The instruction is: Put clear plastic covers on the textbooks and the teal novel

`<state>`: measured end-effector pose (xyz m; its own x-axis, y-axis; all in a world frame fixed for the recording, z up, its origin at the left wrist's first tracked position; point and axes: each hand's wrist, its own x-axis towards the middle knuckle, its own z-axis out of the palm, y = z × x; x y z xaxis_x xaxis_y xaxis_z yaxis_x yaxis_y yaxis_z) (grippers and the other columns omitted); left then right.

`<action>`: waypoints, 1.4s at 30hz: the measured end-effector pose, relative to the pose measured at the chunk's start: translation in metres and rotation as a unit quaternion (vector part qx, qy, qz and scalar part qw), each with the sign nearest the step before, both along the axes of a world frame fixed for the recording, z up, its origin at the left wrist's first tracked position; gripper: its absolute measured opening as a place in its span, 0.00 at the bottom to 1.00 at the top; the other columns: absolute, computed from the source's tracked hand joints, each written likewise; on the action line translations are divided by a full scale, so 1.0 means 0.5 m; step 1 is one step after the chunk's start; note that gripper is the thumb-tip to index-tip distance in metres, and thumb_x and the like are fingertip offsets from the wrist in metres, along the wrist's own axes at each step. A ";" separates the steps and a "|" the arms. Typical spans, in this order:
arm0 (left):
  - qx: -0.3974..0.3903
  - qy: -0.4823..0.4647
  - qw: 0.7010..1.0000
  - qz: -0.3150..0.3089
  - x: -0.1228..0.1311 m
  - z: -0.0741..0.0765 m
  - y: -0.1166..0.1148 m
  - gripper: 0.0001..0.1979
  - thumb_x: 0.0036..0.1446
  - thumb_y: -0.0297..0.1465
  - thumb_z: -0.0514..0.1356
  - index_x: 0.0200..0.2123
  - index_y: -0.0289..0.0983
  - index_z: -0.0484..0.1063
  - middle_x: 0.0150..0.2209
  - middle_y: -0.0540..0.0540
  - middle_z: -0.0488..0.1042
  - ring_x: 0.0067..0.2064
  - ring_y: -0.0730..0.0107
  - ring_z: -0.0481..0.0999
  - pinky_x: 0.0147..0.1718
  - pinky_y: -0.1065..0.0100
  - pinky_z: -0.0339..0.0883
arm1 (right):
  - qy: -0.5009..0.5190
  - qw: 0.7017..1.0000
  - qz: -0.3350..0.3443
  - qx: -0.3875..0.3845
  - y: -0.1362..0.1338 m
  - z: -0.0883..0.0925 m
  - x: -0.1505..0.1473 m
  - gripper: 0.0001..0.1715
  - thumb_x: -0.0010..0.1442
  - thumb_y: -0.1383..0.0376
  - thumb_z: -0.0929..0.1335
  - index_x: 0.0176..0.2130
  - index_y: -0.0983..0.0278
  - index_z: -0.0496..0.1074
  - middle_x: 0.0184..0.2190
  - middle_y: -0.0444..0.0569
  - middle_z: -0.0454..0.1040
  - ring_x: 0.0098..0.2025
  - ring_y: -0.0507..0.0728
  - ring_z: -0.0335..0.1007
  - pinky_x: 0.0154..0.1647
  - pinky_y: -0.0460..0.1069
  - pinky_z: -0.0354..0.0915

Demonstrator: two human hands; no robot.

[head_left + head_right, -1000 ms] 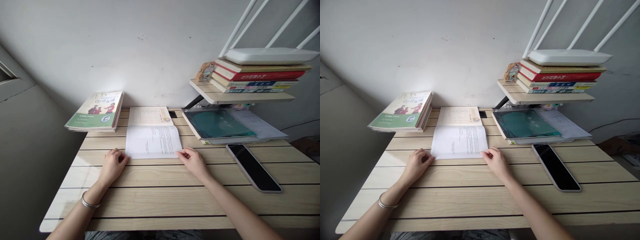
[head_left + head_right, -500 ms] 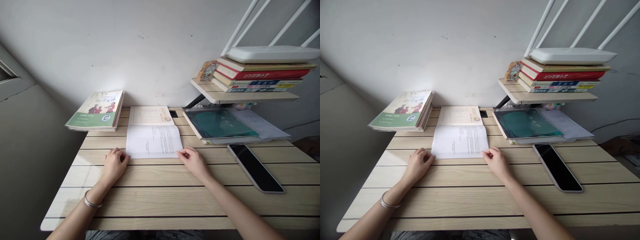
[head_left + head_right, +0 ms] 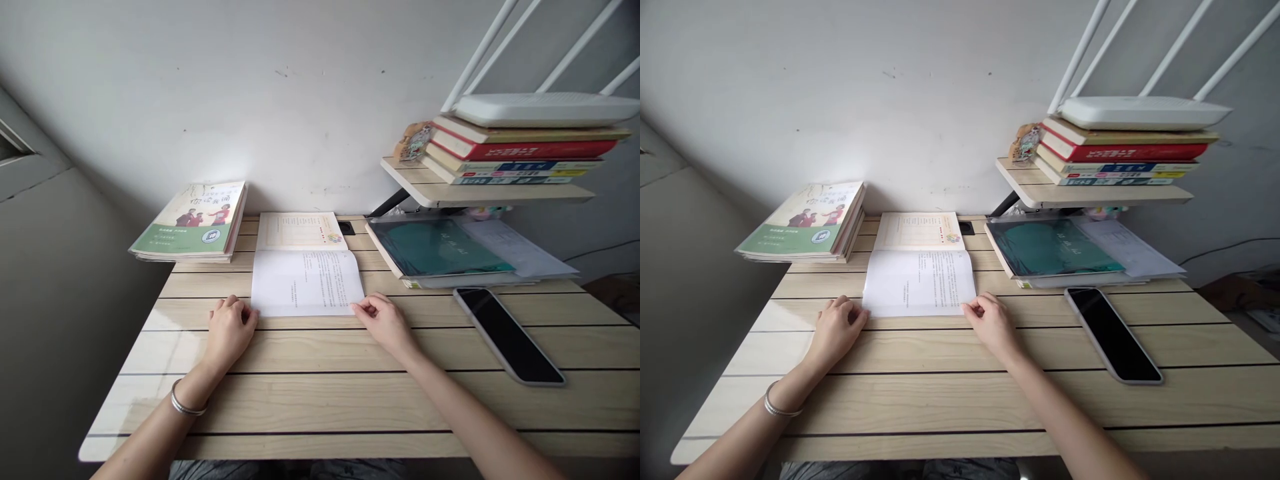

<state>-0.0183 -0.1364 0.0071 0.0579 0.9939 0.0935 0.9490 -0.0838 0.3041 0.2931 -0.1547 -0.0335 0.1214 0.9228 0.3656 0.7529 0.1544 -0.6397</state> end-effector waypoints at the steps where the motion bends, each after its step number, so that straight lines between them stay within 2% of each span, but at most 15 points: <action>1: 0.003 0.004 1.000 0.001 0.000 -0.001 0.000 0.13 0.58 0.37 0.53 0.24 0.38 0.68 0.34 0.44 0.71 0.41 0.57 0.69 0.37 0.61 0.58 | -0.001 1.000 0.000 0.000 0.000 -0.001 0.000 0.17 0.56 0.57 0.65 0.20 0.61 0.62 0.22 0.45 0.66 0.24 0.54 0.63 0.29 0.50 0.62; 12: 0.041 0.112 0.993 -0.012 0.011 -0.019 -0.009 0.12 0.61 0.34 0.49 0.29 0.37 0.67 0.37 0.41 0.70 0.42 0.55 0.68 0.35 0.60 0.56 | -0.021 1.000 0.008 0.014 0.002 -0.003 -0.002 0.15 0.56 0.60 0.64 0.20 0.60 0.61 0.23 0.46 0.66 0.25 0.54 0.63 0.29 0.49 0.62; 17: 0.051 0.084 0.995 -0.016 0.016 -0.016 -0.013 0.09 0.61 0.28 0.48 0.37 0.37 0.68 0.39 0.41 0.69 0.42 0.57 0.66 0.35 0.60 0.56 | -0.042 0.999 0.003 0.028 0.000 -0.008 0.001 0.14 0.57 0.62 0.64 0.22 0.60 0.60 0.24 0.45 0.65 0.26 0.54 0.63 0.30 0.49 0.61; 23: 0.034 0.041 0.996 -0.070 0.021 -0.014 -0.012 0.23 0.54 0.17 0.48 0.43 0.47 0.74 0.40 0.43 0.68 0.44 0.60 0.64 0.38 0.60 0.53 | -0.049 0.998 -0.002 0.036 0.001 -0.019 0.001 0.13 0.58 0.62 0.63 0.23 0.60 0.58 0.25 0.45 0.64 0.27 0.54 0.62 0.31 0.49 0.61; 29: 0.055 0.029 0.996 -0.063 0.020 -0.013 -0.017 0.20 0.57 0.21 0.49 0.36 0.47 0.78 0.40 0.43 0.70 0.44 0.60 0.65 0.38 0.59 0.52 | -0.041 0.998 0.010 0.055 0.001 -0.016 0.004 0.02 0.58 0.66 0.62 0.31 0.60 0.62 0.30 0.48 0.66 0.31 0.56 0.64 0.33 0.50 0.63; 35: 0.058 0.030 0.997 -0.052 0.019 -0.009 -0.021 0.19 0.59 0.24 0.49 0.37 0.48 0.79 0.40 0.43 0.70 0.44 0.59 0.64 0.38 0.60 0.52 | -0.058 0.997 0.028 0.040 -0.003 -0.010 0.002 0.07 0.59 0.69 0.61 0.32 0.60 0.65 0.34 0.49 0.66 0.36 0.57 0.66 0.38 0.51 0.65; 42: 0.055 0.044 0.997 -0.037 0.009 -0.011 -0.024 0.17 0.60 0.26 0.51 0.38 0.49 0.79 0.40 0.43 0.70 0.43 0.59 0.65 0.37 0.61 0.53 | -0.107 0.992 0.031 0.065 -0.003 -0.018 0.010 0.14 0.58 0.74 0.60 0.35 0.61 0.72 0.37 0.51 0.67 0.40 0.59 0.64 0.42 0.54 0.65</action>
<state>-0.0139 -0.1481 0.0018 0.1428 0.9708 0.1928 0.9616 -0.1822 0.2051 0.2981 -0.1561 -0.0425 -0.0263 0.8693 0.4936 0.8558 0.2748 -0.4383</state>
